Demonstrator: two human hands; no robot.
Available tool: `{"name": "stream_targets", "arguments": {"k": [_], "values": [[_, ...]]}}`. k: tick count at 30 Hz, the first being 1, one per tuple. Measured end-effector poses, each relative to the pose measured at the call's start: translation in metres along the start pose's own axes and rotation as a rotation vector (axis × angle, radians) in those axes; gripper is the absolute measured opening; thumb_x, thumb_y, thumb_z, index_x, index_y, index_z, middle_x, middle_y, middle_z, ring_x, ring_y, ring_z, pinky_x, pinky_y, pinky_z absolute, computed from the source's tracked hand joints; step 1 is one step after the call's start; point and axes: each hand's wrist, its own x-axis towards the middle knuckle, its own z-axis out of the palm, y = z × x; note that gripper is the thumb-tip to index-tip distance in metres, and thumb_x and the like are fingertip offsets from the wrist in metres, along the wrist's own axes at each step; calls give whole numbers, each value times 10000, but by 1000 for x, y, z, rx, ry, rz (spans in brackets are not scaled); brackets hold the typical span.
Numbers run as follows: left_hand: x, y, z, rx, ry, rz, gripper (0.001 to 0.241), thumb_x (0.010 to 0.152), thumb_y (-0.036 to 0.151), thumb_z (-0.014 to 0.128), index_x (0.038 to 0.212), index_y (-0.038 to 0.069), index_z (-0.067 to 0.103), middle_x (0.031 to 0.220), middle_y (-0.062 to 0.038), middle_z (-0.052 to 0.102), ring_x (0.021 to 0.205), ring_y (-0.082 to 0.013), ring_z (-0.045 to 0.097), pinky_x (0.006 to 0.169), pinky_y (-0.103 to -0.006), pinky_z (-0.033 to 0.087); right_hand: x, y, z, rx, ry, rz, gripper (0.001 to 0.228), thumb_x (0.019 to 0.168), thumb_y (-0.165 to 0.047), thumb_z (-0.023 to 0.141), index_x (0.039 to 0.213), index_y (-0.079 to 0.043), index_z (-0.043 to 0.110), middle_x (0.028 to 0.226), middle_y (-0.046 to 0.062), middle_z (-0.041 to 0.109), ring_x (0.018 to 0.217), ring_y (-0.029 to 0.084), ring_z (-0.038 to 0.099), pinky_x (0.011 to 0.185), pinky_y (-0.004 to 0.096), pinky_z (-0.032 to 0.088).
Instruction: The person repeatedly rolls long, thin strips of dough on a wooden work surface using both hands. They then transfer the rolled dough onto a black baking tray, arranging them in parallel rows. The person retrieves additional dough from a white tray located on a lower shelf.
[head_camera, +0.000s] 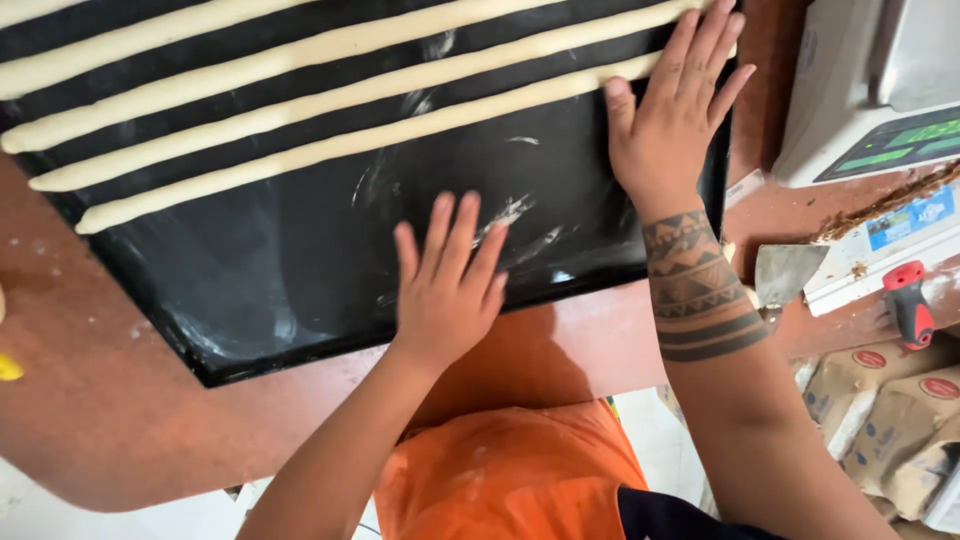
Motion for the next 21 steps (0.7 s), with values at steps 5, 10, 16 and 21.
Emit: {"name": "stream_targets", "arguments": {"k": [5,10,16,21], "values": [[-110,-6,-37,74,20,-85,466,1081,296,513,1497,87,539,1586,-236,449,1500,-451,395,1234,-646,98,13,3,-23,140,22,-56,764,1169,-589,255,1705,-54,155,1752,162,81,1653,348,71,1271,643,-58],[-220,2,-76,247,20,-347,453,1045,298,499,1413,61,615,1577,-205,483,1511,-399,399,1266,-612,113,25,8,-30,163,213,-261,794,1209,-518,349,1550,190,466,1580,383,429,1466,505,387,1089,703,44],[-335,29,-65,249,110,-772,517,973,244,579,1463,82,551,1604,-159,463,1544,-346,367,1258,-676,158,11,1,-56,168,100,-248,794,1177,-546,285,1548,141,425,1577,319,388,1432,459,379,1013,716,314],[-425,36,-20,16,37,-1128,572,922,276,583,1471,124,528,1586,-112,457,1499,-260,378,1270,-581,157,-81,-19,-56,255,424,-575,495,1177,-282,562,1501,93,585,1560,303,544,1467,462,446,1102,671,276]]}}
